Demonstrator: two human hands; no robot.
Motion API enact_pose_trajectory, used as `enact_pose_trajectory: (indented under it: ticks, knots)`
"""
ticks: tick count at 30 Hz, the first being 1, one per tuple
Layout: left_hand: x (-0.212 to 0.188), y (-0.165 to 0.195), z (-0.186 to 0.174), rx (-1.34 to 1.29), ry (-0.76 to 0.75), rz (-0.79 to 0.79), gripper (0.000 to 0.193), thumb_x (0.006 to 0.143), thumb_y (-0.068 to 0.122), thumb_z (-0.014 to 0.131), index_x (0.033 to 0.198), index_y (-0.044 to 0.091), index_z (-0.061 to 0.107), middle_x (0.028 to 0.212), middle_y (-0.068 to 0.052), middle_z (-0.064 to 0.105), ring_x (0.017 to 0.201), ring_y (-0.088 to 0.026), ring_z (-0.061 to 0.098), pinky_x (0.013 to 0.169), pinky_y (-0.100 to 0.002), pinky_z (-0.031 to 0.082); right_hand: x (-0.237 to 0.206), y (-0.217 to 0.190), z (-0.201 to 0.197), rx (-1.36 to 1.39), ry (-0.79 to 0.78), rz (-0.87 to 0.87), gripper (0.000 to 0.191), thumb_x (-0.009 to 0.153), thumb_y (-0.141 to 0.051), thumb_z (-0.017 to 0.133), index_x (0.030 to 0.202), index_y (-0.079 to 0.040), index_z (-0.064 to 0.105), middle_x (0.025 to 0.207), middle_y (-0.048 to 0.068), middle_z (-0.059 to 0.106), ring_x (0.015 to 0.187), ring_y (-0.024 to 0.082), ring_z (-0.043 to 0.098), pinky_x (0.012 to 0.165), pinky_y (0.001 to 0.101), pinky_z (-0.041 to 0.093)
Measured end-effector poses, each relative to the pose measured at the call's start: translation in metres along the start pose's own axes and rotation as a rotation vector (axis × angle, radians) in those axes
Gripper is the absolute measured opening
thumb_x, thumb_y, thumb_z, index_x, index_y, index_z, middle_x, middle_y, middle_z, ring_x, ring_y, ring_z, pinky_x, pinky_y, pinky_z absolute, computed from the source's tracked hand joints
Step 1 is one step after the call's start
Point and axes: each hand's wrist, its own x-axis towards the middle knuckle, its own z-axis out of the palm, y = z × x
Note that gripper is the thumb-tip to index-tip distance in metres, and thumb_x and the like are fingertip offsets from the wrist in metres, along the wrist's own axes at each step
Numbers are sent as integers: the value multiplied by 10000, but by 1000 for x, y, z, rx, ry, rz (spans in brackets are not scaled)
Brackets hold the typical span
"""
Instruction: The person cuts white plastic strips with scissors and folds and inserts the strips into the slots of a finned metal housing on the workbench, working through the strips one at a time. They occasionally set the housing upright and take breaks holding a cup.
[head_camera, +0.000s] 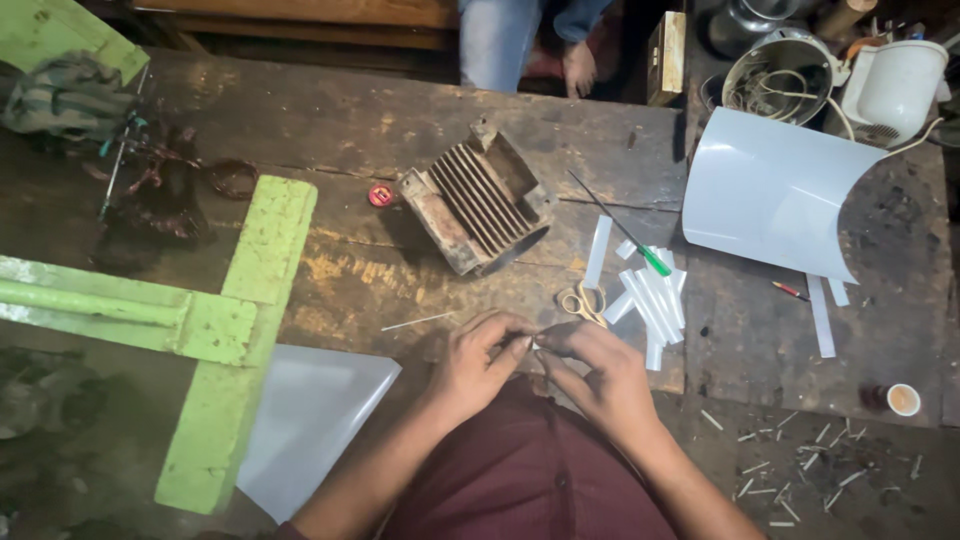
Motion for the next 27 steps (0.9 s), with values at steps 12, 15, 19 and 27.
enact_pose_trajectory:
  ticks: [12, 15, 19, 27]
  knots:
    - [-12, 16, 30, -37, 0, -11, 105, 930, 85, 709, 1026, 44, 720, 1003, -97, 731, 966, -230, 731, 845, -332, 562, -23, 31, -9, 106, 85, -53, 122, 822, -26, 790, 916, -28, 713, 859, 73, 711, 784, 197, 700, 701, 292, 532]
    - [-8, 25, 42, -181, 27, -113, 124, 956, 129, 688, 1055, 54, 679, 1023, -91, 698, 968, -220, 706, 849, -322, 557, -26, 40, -4, 348, 93, 108, 116, 869, -11, 759, 957, -16, 685, 920, 70, 703, 856, 149, 662, 762, 273, 527]
    - [-10, 33, 40, -3, 77, 93, 152, 1002, 147, 667, 1111, 45, 695, 1097, -94, 688, 1053, -244, 686, 919, -340, 536, -27, 46, -3, 453, 96, 259, 98, 889, -20, 728, 986, -32, 718, 947, 49, 755, 871, 122, 707, 784, 263, 559]
    - [-20, 29, 8, -36, 133, 30, 214, 925, 233, 743, 1019, 42, 721, 1017, -97, 706, 992, -271, 704, 835, -376, 553, -17, 21, 2, 49, 57, -14, 150, 861, -34, 764, 1010, -40, 749, 932, 62, 751, 828, 132, 720, 741, 267, 550]
